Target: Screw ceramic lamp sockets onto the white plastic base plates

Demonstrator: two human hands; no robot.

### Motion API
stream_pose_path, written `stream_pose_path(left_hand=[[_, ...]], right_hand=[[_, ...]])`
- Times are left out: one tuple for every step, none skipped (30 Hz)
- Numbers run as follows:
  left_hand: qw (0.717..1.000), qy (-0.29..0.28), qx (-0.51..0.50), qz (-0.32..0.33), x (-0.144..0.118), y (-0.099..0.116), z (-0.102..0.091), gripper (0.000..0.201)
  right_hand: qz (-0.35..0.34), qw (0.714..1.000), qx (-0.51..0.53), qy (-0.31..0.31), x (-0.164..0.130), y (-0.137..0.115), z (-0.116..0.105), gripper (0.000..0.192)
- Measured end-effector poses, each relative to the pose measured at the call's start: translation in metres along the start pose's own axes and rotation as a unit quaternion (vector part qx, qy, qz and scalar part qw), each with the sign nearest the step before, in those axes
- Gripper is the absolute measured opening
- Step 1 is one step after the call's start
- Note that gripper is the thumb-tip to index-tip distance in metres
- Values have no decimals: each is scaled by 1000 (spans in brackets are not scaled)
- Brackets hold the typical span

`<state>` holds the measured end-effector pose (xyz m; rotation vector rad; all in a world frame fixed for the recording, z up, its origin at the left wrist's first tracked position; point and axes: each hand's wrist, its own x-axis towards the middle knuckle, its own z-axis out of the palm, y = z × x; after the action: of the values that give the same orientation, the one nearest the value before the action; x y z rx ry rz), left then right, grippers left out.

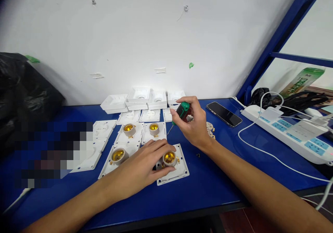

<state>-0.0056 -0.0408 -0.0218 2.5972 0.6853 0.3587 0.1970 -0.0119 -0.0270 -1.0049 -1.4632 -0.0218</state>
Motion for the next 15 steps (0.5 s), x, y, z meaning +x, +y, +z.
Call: stream_pose_path(left_hand=[[1000,-3,1,3,0,0,0,24],[1000,-5,-2,6,1,0,-1,24],[1000,-6,-8,6,0,1,-1,25],[1000,-5,-16,5,0,1,-1,27],[1000,-3,-22,4,-1,1,-1,30],[1000,-2,-25,3,-2,0,-1,33],[1000,0,-26,3,-2,0,0,35],[1000,2,-23,3,-3,0,1,37],[1000,1,-17,5,-3,0,1,38],[1000,-1,-9,8,-4,-1,2,39],[1000,-3,0,12,-4,-1,2,40],[1000,-7,10,17,-4,-2,2,40],[1000,-11,19,23,-3,-2,2,39],[999,-13,26,28,-3,-2,2,39],[999,-13,31,34,-3,-2,1,38]], right_hand=[[-1,1000,0,-1,0,0,0,22],[-3,1000,0,-1,0,0,0,22],[-5,1000,1,-1,1,-1,0,22],[-7,1000,2,0,1,-1,0,22],[-8,1000,3,1,1,-1,0,22],[-7,1000,4,1,1,-1,0,22],[-5,1000,4,1,0,-1,0,22],[-3,1000,5,0,0,-1,0,22],[-1,1000,5,-1,0,-1,0,22],[0,1000,4,-1,0,-1,0,22],[-1,1000,3,1,0,-1,0,22],[-4,1000,4,2,0,0,0,22],[-6,1000,6,3,0,0,0,23],[-8,1000,7,3,0,0,0,23],[-8,1000,7,3,1,0,0,23]])
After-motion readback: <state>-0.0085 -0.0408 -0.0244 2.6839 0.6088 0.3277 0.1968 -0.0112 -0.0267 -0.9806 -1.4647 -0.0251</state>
